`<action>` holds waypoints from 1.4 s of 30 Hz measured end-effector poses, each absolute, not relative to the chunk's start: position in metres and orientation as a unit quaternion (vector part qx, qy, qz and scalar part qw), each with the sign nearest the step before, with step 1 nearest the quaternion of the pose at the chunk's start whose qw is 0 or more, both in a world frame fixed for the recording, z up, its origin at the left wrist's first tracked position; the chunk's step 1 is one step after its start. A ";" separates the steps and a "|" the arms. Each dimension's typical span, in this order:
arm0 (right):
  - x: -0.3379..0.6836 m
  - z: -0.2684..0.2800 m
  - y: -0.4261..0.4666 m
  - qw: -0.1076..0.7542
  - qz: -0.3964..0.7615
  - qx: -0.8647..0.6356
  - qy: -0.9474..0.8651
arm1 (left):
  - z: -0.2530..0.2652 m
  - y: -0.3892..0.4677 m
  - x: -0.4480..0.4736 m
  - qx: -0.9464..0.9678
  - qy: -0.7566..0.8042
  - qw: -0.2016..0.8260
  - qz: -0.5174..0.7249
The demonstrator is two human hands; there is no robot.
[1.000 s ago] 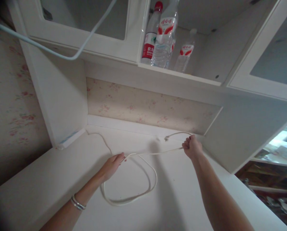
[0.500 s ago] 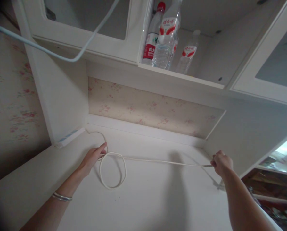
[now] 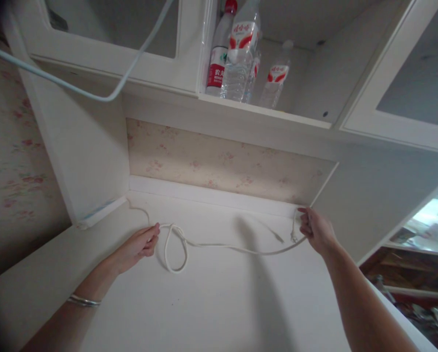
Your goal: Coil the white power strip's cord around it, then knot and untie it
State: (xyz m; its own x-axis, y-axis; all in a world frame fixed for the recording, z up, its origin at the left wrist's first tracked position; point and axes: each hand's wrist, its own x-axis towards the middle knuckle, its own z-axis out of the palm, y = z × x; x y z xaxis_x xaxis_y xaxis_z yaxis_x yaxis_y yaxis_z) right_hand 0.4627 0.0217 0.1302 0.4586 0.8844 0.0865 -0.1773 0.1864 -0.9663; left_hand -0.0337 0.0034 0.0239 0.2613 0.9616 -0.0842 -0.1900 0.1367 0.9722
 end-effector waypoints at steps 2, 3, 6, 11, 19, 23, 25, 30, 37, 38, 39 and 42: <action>0.434 0.136 0.024 0.678 0.400 -0.486 -0.380 | 0.026 0.005 -0.028 0.405 0.346 0.708 0.464; 0.418 0.138 0.023 0.673 0.405 -0.469 -0.403 | 0.027 0.005 -0.025 0.376 0.328 0.728 0.470; 0.367 0.141 0.014 0.629 0.448 -0.434 -0.464 | 0.031 0.005 -0.016 0.334 0.320 0.735 0.496; 0.286 0.144 -0.006 0.566 0.513 -0.388 -0.516 | 0.040 -0.005 -0.002 0.383 0.325 0.702 0.505; 0.184 0.134 -0.007 0.562 0.619 -0.285 -0.469 | 0.047 -0.023 0.012 0.557 0.357 0.613 0.432; 0.139 0.122 -0.008 0.557 0.676 -0.251 -0.412 | 0.046 -0.028 0.019 0.610 0.305 0.586 0.438; 0.121 0.120 -0.007 0.554 0.685 -0.236 -0.410 | 0.044 -0.029 0.021 0.620 0.310 0.563 0.450; 0.113 0.123 0.013 0.519 0.700 -0.300 -0.389 | 0.038 -0.029 0.017 0.657 0.409 0.447 0.449; 0.178 0.124 0.061 0.546 0.641 -0.436 -0.319 | 0.041 -0.030 0.008 0.713 0.446 0.294 0.454; 0.189 0.123 0.067 0.552 0.620 -0.455 -0.321 | 0.042 -0.031 0.007 0.731 0.433 0.283 0.446; 0.200 0.123 0.072 0.556 0.601 -0.472 -0.326 | 0.043 -0.032 0.007 0.744 0.421 0.274 0.440; 0.230 0.122 0.084 0.564 0.556 -0.506 -0.343 | 0.045 -0.033 0.006 0.755 0.412 0.256 0.441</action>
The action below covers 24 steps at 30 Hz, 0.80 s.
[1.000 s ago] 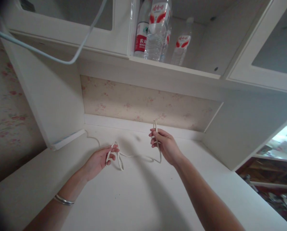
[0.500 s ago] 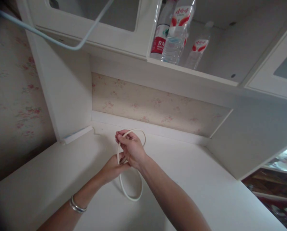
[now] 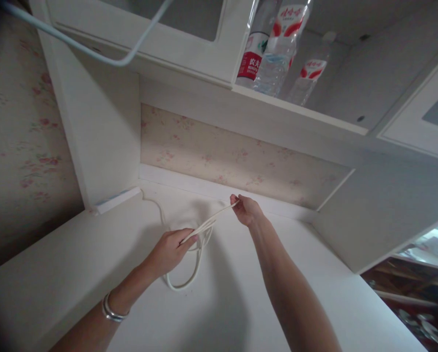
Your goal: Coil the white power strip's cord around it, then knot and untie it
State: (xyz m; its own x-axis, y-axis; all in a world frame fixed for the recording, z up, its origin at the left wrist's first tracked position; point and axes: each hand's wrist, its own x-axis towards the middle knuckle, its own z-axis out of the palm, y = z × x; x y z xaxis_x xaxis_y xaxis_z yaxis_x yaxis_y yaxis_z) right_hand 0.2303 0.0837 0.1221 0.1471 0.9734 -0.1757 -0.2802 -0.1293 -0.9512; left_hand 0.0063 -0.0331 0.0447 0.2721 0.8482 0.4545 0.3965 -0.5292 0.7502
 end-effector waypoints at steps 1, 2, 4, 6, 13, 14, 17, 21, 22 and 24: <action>0.240 0.122 0.086 0.564 0.539 -0.518 -0.351 | 0.045 -0.033 0.006 0.754 0.413 0.253 0.444; 0.248 0.122 0.087 0.562 0.521 -0.531 -0.362 | 0.045 -0.032 0.007 0.751 0.415 0.251 0.448; 0.260 0.123 0.086 0.553 0.486 -0.556 -0.387 | 0.044 -0.030 0.007 0.744 0.415 0.253 0.458; 0.267 0.125 0.084 0.538 0.461 -0.571 -0.415 | 0.042 -0.029 0.008 0.735 0.413 0.272 0.464; 0.267 0.133 0.080 0.442 0.273 -0.568 -0.638 | 0.035 -0.025 0.001 0.674 0.416 0.388 0.470; 0.267 0.133 0.081 0.415 0.190 -0.576 -0.678 | 0.035 -0.025 0.001 0.673 0.413 0.396 0.469; 0.265 0.129 0.087 0.379 0.004 -0.570 -0.729 | 0.036 -0.027 0.001 0.678 0.401 0.407 0.463; 0.251 0.117 0.094 0.409 0.070 -0.545 -0.729 | 0.034 -0.028 0.003 0.667 0.397 0.419 0.471; 0.246 0.114 0.094 0.408 0.136 -0.546 -0.718 | 0.033 -0.027 0.003 0.660 0.399 0.422 0.476; 0.235 0.107 0.092 0.403 0.268 -0.549 -0.682 | 0.030 -0.025 0.002 0.643 0.403 0.428 0.491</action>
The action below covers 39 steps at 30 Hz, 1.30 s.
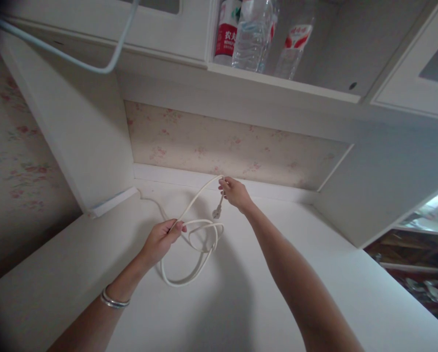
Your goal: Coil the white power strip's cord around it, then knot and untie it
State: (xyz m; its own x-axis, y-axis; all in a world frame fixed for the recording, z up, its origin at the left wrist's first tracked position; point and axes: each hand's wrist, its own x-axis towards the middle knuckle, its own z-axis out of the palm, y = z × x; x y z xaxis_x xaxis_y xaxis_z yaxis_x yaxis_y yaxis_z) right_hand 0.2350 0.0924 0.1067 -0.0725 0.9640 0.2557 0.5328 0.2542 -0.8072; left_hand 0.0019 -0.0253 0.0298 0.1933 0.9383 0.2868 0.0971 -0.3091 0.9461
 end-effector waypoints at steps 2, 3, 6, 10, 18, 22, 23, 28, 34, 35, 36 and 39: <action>0.226 0.101 0.089 0.400 0.361 -0.537 -0.649 | 0.028 -0.023 0.001 0.631 0.403 0.431 0.504; 0.222 0.099 0.087 0.396 0.393 -0.528 -0.640 | 0.027 -0.023 0.001 0.627 0.404 0.430 0.509; 0.216 0.093 0.082 0.368 0.454 -0.511 -0.631 | 0.028 -0.022 0.001 0.620 0.417 0.420 0.514; 0.213 0.084 0.074 0.283 0.508 -0.516 -0.628 | 0.031 -0.022 0.002 0.615 0.451 0.387 0.518; 0.199 0.075 0.052 0.253 0.624 -0.459 -0.579 | 0.026 -0.019 0.007 0.574 0.505 0.208 0.610; 0.195 0.073 0.053 0.253 0.678 -0.449 -0.525 | 0.016 -0.018 0.007 0.679 0.475 0.138 0.542; 0.194 0.071 0.054 0.254 0.686 -0.451 -0.512 | 0.014 -0.018 0.007 0.706 0.459 0.136 0.522; 0.190 0.063 0.052 0.256 0.704 -0.477 -0.460 | 0.014 -0.019 0.009 0.730 0.399 0.220 0.509; 0.179 0.049 0.044 0.285 0.702 -0.507 -0.412 | 0.028 -0.030 0.010 0.758 0.362 0.299 0.453; 0.177 0.047 0.042 0.287 0.703 -0.506 -0.409 | 0.030 -0.031 0.011 0.756 0.366 0.302 0.451; 0.175 0.045 0.040 0.289 0.703 -0.505 -0.408 | 0.031 -0.032 0.011 0.754 0.371 0.302 0.450; 0.171 0.042 0.033 0.286 0.711 -0.482 -0.426 | 0.032 -0.031 0.013 0.757 0.372 0.293 0.450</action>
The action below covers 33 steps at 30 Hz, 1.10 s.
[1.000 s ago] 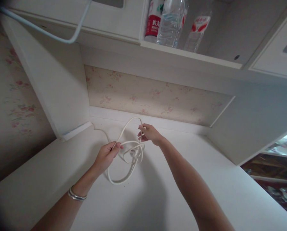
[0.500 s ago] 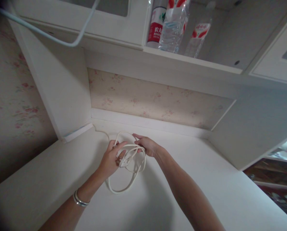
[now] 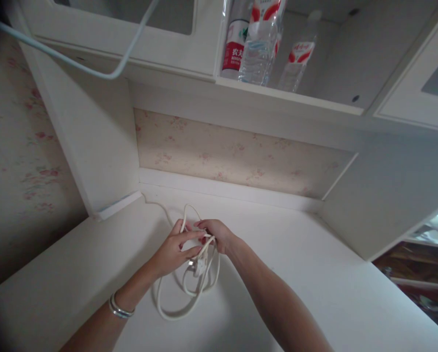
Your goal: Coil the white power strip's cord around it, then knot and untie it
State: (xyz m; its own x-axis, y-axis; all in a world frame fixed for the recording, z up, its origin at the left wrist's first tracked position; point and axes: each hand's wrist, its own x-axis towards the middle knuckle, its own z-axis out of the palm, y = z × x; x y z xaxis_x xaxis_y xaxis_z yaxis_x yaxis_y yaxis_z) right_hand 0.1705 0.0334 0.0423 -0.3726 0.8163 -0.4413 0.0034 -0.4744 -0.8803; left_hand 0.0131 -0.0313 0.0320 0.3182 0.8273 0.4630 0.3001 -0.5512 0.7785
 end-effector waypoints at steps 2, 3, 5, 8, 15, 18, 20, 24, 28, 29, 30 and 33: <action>0.168 0.043 0.029 0.260 0.724 -0.447 -0.455 | 0.030 -0.030 0.015 0.762 0.359 0.305 0.443; 0.167 0.043 0.027 0.243 0.729 -0.435 -0.470 | 0.029 -0.029 0.015 0.764 0.351 0.318 0.437; 0.165 0.044 0.026 0.209 0.730 -0.431 -0.487 | 0.028 -0.029 0.017 0.765 0.336 0.347 0.426; 0.166 0.044 0.026 0.191 0.719 -0.444 -0.499 | 0.027 -0.029 0.018 0.765 0.315 0.374 0.419; 0.162 0.047 0.020 0.237 0.673 -0.414 -0.565 | 0.019 -0.024 0.020 0.746 0.319 0.377 0.448; 0.172 0.049 0.022 0.343 0.545 -0.458 -0.613 | 0.021 -0.023 0.018 0.740 0.322 0.375 0.457; 0.185 0.052 0.020 0.382 0.456 -0.467 -0.654 | 0.024 -0.023 0.017 0.728 0.321 0.401 0.454; 0.211 0.061 -0.002 0.377 0.318 -0.404 -0.770 | 0.024 -0.019 0.018 0.684 0.344 0.449 0.461; 0.216 0.063 -0.028 0.333 0.269 -0.297 -0.854 | 0.022 -0.017 0.021 0.624 0.377 0.492 0.475; 0.215 0.062 -0.031 0.335 0.254 -0.287 -0.861 | 0.021 -0.017 0.022 0.612 0.376 0.512 0.471; 0.212 0.061 -0.033 0.345 0.234 -0.285 -0.863 | 0.022 -0.017 0.023 0.603 0.371 0.532 0.464; 0.202 0.057 -0.033 0.376 0.189 -0.303 -0.855 | 0.023 -0.019 0.026 0.610 0.361 0.532 0.465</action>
